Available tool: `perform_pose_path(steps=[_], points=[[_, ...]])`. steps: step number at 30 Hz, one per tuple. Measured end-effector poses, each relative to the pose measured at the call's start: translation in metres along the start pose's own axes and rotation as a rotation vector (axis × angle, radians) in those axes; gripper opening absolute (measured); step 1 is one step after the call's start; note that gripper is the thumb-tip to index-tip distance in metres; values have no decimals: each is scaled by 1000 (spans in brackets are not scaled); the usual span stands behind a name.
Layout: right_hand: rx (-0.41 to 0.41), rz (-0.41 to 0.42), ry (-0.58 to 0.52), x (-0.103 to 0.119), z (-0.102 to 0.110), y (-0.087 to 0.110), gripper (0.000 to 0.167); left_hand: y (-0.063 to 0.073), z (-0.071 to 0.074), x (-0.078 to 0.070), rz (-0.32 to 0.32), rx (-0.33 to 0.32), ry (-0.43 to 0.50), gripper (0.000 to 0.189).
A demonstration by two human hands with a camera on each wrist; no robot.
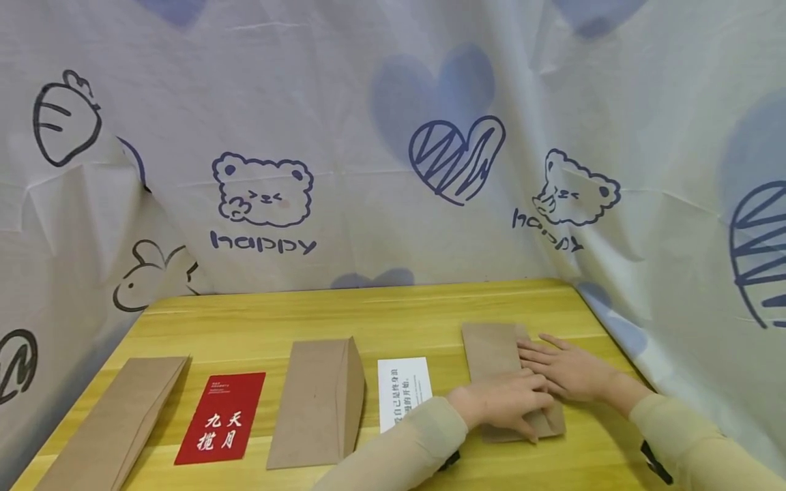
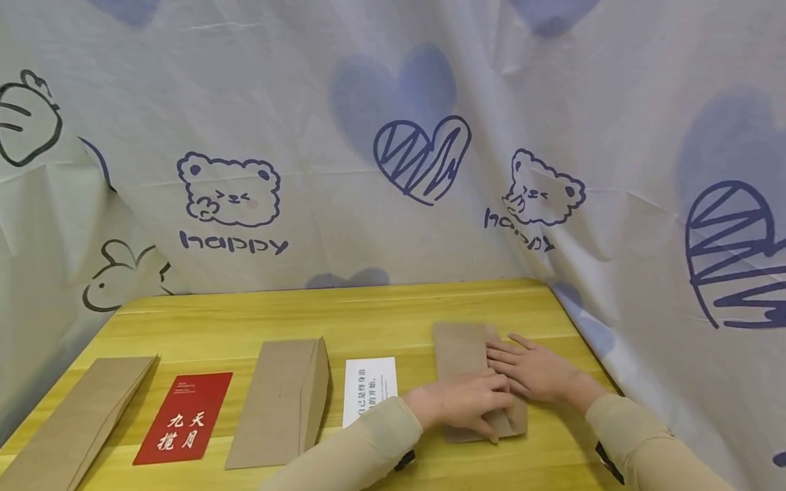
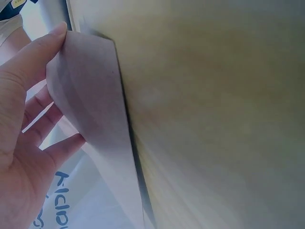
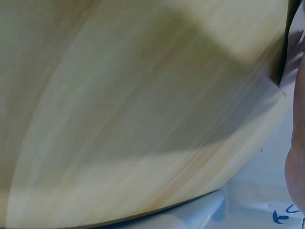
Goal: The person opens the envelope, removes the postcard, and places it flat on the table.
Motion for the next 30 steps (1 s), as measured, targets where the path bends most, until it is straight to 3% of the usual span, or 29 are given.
perform_pose_path(steps=[14, 30], points=[[-57, -23, -17, 1, -3, 13, 50, 0, 1, -1, -8, -18, 15, 43], [-21, -106, -70, -5, 0, 18, 45, 0, 1, -2, 22, -8, 30, 40]])
Point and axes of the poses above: each hand's wrist, its own y-axis away from the middle knuckle, its own z-axis out of the back of the hand, x = y × z, the point moved 3 cm from there along -y, towards the middle knuckle, and after that the axes turned 8 degrees about y, right-handed, at the moved point
